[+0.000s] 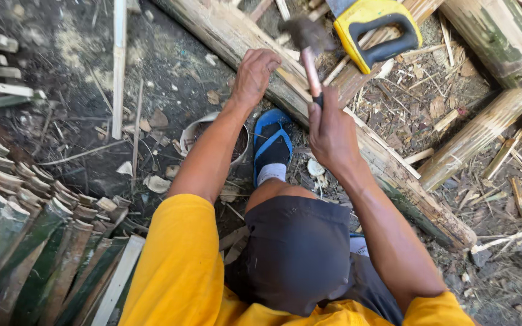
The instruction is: The person sits on the ground and assembles a bamboo frame by cutting strips with a hand saw and nailing them to a larger structure using a hammer. The person repeatedly measures, cuts, and fastens bamboo pieces to construct the frame.
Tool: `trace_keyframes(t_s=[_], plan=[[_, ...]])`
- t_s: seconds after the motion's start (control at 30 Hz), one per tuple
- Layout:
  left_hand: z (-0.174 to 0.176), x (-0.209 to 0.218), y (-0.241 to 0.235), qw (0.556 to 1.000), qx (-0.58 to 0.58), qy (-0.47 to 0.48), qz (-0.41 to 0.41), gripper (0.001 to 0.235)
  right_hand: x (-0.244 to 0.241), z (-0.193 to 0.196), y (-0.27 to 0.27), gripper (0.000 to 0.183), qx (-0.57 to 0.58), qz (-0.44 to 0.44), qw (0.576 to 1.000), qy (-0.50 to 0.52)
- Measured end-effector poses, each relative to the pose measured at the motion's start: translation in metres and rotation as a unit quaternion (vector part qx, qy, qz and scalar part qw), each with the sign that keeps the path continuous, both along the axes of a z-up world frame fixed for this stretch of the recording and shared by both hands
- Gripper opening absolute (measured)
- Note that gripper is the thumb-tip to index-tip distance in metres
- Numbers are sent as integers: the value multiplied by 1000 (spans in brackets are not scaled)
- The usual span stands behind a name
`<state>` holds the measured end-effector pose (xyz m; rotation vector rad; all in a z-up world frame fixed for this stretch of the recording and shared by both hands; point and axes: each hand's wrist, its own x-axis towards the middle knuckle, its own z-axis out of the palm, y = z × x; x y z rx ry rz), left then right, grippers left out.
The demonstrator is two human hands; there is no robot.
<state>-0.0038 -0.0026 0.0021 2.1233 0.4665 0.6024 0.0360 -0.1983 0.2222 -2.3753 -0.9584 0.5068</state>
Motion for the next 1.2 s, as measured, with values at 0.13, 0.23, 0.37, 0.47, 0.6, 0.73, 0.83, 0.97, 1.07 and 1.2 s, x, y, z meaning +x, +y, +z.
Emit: trace_keyframes(t_s=[0.13, 0.23, 0.37, 0.47, 0.6, 0.73, 0.83, 0.97, 1.07, 1.2], plan=[[15, 1, 4, 1000, 0, -12, 2, 9, -17, 0, -12, 30, 214, -37, 976, -13], [26, -4, 5, 1000, -4, 19, -3, 6, 4, -41, 4, 26, -58, 29, 998, 9], [45, -3, 8, 1000, 10, 17, -24, 8, 11, -61, -23, 26, -60, -26, 997, 37], [59, -13, 11, 997, 20, -30, -68, 21, -3, -58, -58, 31, -62, -89, 993, 53], [59, -81, 10, 983, -75, 162, -30, 24, -10, -55, -117, 35, -74, -139, 985, 66], [18, -151, 9, 810, -6, 565, -153, 31, -18, -62, -161, 33, -33, -167, 983, 65], [-43, -166, -19, 775, 90, 609, -140, 35, -25, -61, -179, 34, -10, -176, 981, 76], [-77, -173, -22, 793, 116, 589, -107, 26, -32, -49, -201, 34, -41, -219, 970, 99], [-34, -164, -22, 795, 105, 590, -96, 30, -36, -39, -216, 34, -32, -240, 964, 111], [62, -139, -21, 807, 78, 572, -123, 22, -41, -32, -239, 34, -19, -264, 956, 131]])
